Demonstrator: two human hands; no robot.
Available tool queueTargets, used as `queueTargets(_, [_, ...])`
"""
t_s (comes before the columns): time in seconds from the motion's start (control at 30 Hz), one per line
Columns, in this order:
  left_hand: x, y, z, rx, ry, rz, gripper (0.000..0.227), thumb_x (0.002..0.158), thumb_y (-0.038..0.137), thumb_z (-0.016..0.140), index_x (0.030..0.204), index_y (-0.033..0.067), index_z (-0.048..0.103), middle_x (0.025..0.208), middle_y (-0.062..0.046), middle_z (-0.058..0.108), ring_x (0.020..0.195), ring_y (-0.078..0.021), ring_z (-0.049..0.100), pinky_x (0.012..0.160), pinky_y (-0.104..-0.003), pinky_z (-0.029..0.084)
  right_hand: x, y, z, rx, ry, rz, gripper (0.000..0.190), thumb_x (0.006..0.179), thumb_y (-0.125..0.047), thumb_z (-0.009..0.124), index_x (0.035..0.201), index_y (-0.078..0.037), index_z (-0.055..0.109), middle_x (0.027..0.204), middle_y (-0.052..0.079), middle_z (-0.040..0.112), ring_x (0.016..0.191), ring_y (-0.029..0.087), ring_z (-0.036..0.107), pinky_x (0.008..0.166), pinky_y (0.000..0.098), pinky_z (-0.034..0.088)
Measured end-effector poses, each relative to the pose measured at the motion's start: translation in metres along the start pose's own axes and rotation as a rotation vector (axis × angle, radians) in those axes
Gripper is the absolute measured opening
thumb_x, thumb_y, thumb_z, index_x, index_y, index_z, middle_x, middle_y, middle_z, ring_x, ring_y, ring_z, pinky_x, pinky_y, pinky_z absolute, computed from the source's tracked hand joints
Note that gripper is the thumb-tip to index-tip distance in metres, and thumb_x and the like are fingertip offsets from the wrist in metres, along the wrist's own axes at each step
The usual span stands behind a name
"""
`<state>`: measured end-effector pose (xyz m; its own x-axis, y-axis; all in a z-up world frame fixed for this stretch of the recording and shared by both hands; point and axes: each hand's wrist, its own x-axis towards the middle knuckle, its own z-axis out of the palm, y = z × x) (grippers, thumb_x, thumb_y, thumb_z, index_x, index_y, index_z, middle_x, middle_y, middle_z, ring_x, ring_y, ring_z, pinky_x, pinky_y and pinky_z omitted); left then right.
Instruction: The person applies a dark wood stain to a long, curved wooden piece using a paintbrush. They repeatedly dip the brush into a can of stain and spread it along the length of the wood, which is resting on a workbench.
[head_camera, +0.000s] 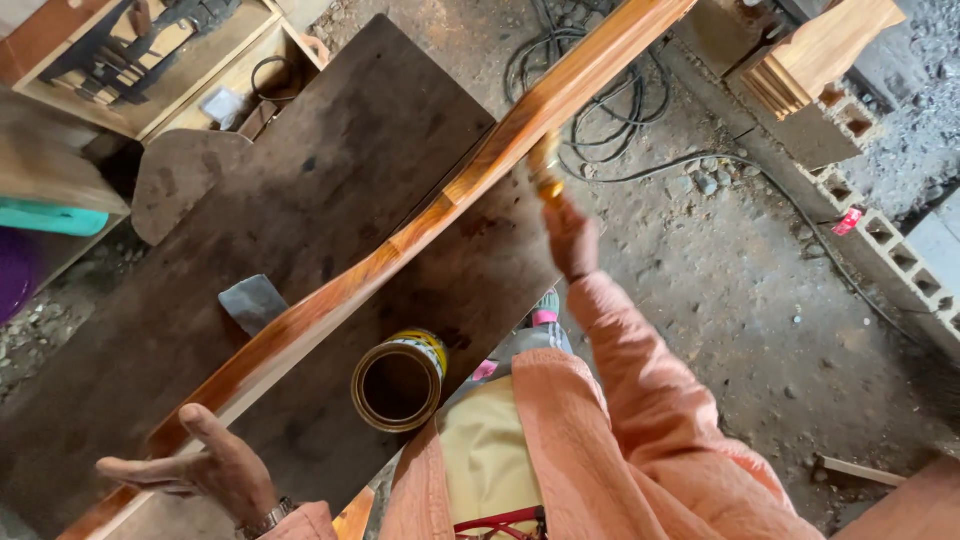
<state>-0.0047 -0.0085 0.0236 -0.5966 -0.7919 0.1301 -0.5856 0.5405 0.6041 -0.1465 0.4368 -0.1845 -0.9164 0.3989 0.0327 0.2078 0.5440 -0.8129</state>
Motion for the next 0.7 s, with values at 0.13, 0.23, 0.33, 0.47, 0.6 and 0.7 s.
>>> queueTargets(0.13, [0.003,-0.004,0.008,-0.052,-0.025,0.008,0.096,0.115,0.071,0.049,0.162,0.0129,-0.011,0.177,-0.019,0.001,0.167,-0.0356,0.008,0.132,-0.054,0.014,-0.07,-0.024,0.025,0.178,-0.253,-0.066,0.036,0.102,-0.028,0.061,0.135,-0.014,0.067,0.127,0.004,0.073,0.11,0.015,0.069,0.094,0.0344,0.055])
queueTargets(0.23, [0.0,-0.002,0.008,-0.061,-0.014,0.05,0.092,0.119,0.065,0.053,0.162,0.0133,-0.01,0.177,-0.019,0.003,0.168,-0.0344,0.01,0.133,-0.051,0.016,-0.092,-0.043,0.02,0.132,-0.539,-0.25,0.034,0.104,-0.035,0.056,0.133,-0.02,0.067,0.132,0.001,0.071,0.113,0.017,0.069,0.097,0.0348,0.054])
queueTargets(0.33, [-0.006,-0.001,0.007,-0.091,-0.008,0.075,0.091,0.122,0.061,0.055,0.162,0.014,-0.012,0.177,-0.021,0.003,0.169,-0.033,0.01,0.134,-0.049,0.016,-0.078,-0.057,0.012,0.063,-0.636,-0.485,0.034,0.105,-0.037,0.055,0.134,-0.024,0.065,0.127,0.006,0.072,0.1,0.025,0.073,0.082,0.0397,0.059])
queueTargets(0.47, [-0.013,0.003,0.006,-0.204,-0.034,0.067,0.096,0.123,0.061,0.064,0.161,0.0301,-0.018,0.178,-0.017,0.0,0.169,-0.0298,0.012,0.125,-0.049,0.043,-0.012,-0.052,-0.029,-0.132,-0.597,-0.501,0.035,0.105,-0.044,0.054,0.138,-0.038,0.061,0.131,-0.006,0.069,0.106,0.016,0.074,0.082,0.0319,0.058])
queueTargets(0.6, [-0.002,-0.005,0.01,-0.139,0.025,0.104,0.1,0.115,0.059,0.066,0.162,0.0209,-0.014,0.175,-0.027,0.009,0.167,-0.0346,0.016,0.127,-0.055,0.024,0.048,-0.036,-0.093,-0.344,-0.495,-0.439,0.036,0.101,-0.049,0.057,0.136,-0.041,0.063,0.118,-0.004,0.071,0.095,0.024,0.074,0.071,0.0416,0.056])
queueTargets(0.7, [-0.002,0.002,0.009,-0.187,-0.026,0.023,0.106,0.111,0.065,0.068,0.16,0.0277,-0.018,0.176,-0.017,0.001,0.167,-0.0297,0.011,0.12,-0.055,0.042,0.083,-0.023,-0.134,-0.171,-0.351,-0.404,0.034,0.097,-0.024,0.072,0.131,-0.028,0.072,0.126,0.001,0.075,0.107,0.018,0.073,0.088,0.0312,0.056])
